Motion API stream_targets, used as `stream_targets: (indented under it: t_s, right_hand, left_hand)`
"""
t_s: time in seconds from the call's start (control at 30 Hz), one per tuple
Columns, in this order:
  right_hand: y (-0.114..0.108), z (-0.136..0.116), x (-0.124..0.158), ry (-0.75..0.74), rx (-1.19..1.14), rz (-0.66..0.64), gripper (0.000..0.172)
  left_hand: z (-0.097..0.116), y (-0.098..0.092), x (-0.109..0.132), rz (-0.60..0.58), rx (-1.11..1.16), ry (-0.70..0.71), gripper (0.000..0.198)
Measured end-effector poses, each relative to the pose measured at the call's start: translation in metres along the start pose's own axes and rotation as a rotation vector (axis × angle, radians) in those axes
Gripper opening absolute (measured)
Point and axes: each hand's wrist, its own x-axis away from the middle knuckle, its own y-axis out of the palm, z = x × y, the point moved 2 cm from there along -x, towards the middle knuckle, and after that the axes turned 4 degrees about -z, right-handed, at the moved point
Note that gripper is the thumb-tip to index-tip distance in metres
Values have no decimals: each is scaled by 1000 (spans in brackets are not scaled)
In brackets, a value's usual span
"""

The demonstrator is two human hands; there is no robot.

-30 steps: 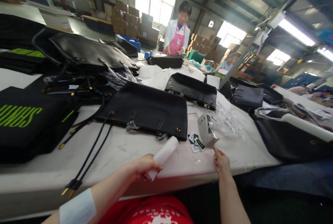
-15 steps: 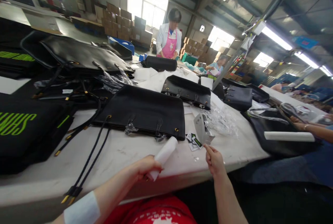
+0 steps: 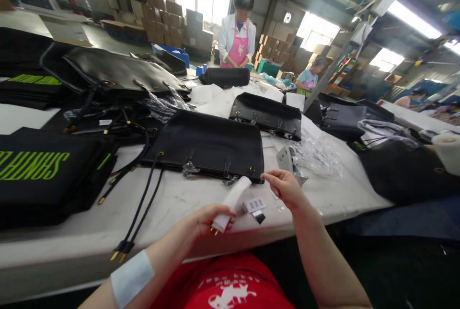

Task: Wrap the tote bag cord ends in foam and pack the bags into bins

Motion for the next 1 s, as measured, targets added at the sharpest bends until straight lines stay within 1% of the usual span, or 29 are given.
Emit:
stream_targets:
  t_s: [0.1, 0.17, 0.27, 0.37, 0.47, 0.5, 0.57, 0.63, 0.7, 0.77, 0.83, 0.9, 0.93, 1.0]
  right_hand:
    - [-7, 2, 6, 69, -20, -94, 37]
    - [-11, 8, 11, 122, -53, -134, 35]
    - [-16, 17, 19, 186, -96, -187, 34]
    - [-18, 25, 29, 232, -80, -255, 34]
    - [-18, 35, 44, 274, 7, -344, 33]
    - [-18, 40, 51, 291, 39, -378, 33]
    - [-21, 51, 64, 324, 85, -418, 34]
    - [-27, 62, 78, 350, 99, -404, 34]
    - [-38, 69, 91, 362, 93, -357, 35]
    - [-53, 71, 101, 352, 70, -281, 36]
    - [-69, 69, 106, 310, 30, -161, 37]
    - [-80, 64, 105, 260, 5, -27, 38]
    - [-82, 60, 102, 235, 3, 26, 38]
    - [-77, 52, 91, 176, 6, 87, 38]
  left_hand:
    - [-3, 7, -14, -201, 290, -41, 38]
    - [-4, 14, -23, -275, 398, -14, 41]
    - [-7, 27, -31, -314, 555, -9, 45]
    - [-9, 39, -33, -360, 680, -63, 37]
    - [-10, 48, -33, -389, 761, -49, 29]
    - [-11, 50, -34, -382, 793, -34, 27]
    - [-13, 53, -35, -331, 845, -16, 25]
    - [-15, 53, -37, -237, 847, -17, 22]
    - [-16, 51, -38, -143, 790, -18, 18]
    - [-16, 48, -41, -68, 704, -7, 14]
    - [-17, 45, -43, 5, 587, 16, 12]
    - [-19, 43, -45, 61, 452, 41, 14]
    - [-21, 42, -46, 81, 384, 45, 16]
    - [-23, 40, -46, 106, 268, 41, 20]
